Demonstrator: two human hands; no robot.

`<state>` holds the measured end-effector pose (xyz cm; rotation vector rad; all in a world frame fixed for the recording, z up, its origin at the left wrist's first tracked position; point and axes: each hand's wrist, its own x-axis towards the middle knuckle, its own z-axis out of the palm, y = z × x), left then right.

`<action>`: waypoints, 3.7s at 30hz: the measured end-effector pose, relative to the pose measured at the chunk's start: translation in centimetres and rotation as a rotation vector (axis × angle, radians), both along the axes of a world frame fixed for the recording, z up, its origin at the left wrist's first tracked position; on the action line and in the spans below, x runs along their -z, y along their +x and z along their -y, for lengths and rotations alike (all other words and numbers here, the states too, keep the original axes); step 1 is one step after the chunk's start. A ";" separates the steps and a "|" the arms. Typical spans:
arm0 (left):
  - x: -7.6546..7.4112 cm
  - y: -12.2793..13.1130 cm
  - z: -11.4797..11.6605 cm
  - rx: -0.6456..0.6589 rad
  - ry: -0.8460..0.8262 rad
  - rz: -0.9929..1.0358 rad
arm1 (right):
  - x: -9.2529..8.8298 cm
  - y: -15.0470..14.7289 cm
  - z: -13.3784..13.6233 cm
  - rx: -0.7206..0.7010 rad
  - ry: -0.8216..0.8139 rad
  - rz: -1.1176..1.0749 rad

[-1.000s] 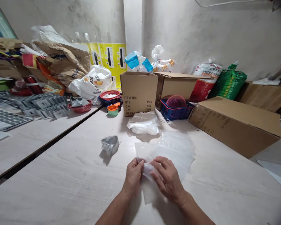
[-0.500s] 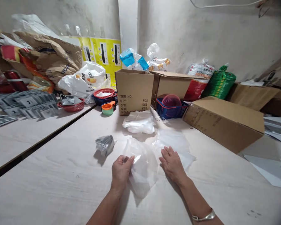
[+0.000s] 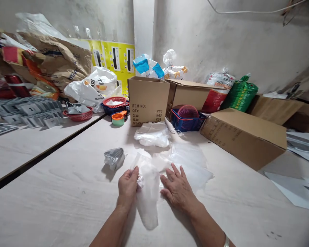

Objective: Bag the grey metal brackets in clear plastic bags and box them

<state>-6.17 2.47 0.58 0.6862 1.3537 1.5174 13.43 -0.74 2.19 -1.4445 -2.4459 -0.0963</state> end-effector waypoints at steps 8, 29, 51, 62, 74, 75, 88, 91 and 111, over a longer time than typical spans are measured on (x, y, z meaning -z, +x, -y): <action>-0.6 -0.2 -0.6 -0.080 0.016 0.236 | 1.3 2.3 -1.4 0.330 0.053 0.050; -2.1 0.9 0.9 0.343 0.020 0.450 | 0.4 -1.2 0.6 -0.068 -0.486 -1.208; -1.8 -0.1 1.1 0.616 0.128 0.219 | 0.9 -0.8 -1.2 0.173 -0.555 -1.687; -1.8 -0.3 1.2 0.780 0.093 0.047 | 1.1 0.2 -1.8 0.205 -0.434 -1.651; -1.6 -0.3 0.4 0.355 0.009 0.032 | 1.1 -0.1 -0.4 0.201 0.143 -0.823; -1.6 -0.3 0.4 0.332 0.016 0.037 | 0.9 -0.3 -0.1 0.145 0.210 -0.750; -1.3 1.1 1.3 0.401 0.071 0.042 | 1.0 -1.8 0.5 -0.040 0.218 -0.559; -1.3 1.4 1.5 0.436 0.065 0.020 | 1.3 -1.9 0.3 -0.024 0.198 -0.587; -1.3 2.2 3.0 0.333 0.365 -0.796 | 0.9 -1.2 0.2 0.049 0.300 -0.620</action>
